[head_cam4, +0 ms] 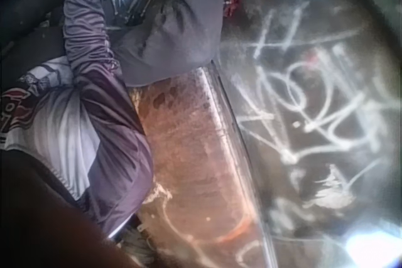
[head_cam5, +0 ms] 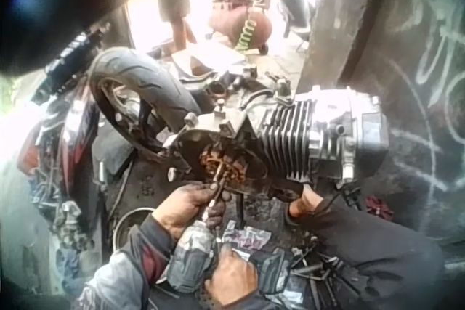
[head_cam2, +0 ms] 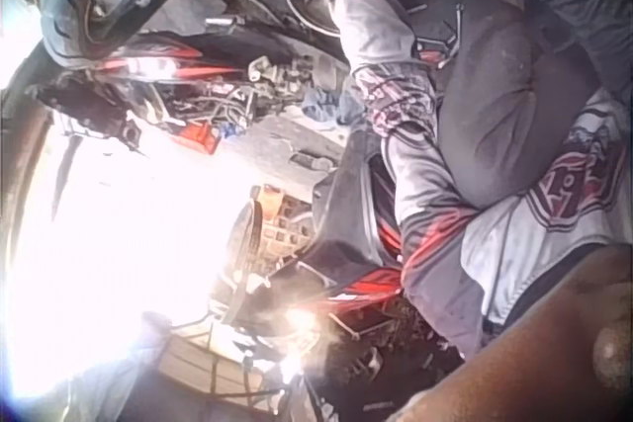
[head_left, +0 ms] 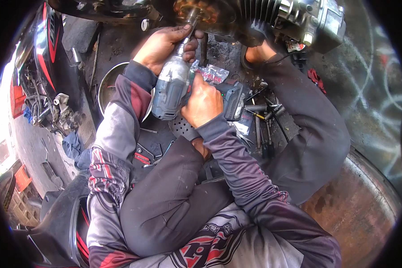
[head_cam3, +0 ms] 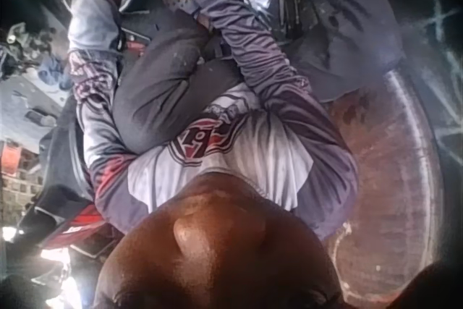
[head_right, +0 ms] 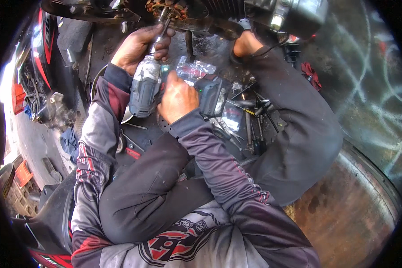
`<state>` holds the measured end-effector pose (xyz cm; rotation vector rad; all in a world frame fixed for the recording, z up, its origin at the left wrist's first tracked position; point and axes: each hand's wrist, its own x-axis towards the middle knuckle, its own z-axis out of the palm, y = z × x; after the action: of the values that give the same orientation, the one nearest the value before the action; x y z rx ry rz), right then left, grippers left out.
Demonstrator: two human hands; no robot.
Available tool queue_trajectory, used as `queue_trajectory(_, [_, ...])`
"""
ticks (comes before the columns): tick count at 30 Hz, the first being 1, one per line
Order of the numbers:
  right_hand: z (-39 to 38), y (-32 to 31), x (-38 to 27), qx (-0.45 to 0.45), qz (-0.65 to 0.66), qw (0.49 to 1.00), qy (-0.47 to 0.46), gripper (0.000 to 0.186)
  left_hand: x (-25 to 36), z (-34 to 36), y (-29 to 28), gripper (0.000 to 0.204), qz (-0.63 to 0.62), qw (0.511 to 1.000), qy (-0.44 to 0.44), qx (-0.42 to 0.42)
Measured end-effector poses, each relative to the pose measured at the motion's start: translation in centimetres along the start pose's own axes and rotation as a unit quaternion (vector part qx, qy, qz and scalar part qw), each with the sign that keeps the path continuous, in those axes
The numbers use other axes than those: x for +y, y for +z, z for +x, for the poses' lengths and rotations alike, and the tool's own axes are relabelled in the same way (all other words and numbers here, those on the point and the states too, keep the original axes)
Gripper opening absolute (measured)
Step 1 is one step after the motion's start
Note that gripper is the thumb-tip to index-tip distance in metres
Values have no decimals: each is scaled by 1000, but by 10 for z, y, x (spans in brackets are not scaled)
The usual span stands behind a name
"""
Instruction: Repairing and assembling components of a motorcycle engine stator and housing.
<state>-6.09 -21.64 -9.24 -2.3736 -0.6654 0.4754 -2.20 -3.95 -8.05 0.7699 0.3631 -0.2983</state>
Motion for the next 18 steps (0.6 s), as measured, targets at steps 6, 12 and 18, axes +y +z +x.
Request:
queue_trajectory(6, [2,0,4,-7,-16,1000,2,57,-3,3,2,31,18,1000,22,10])
queue_trajectory(12, [-1,13,9,17,-22,1000,6,69,-3,5,-1,29,21,1000,21,0])
queue_trajectory(18, [-6,14,10,47,-17,998,-31,63,-11,6,-11,27,-57,996,2,-65])
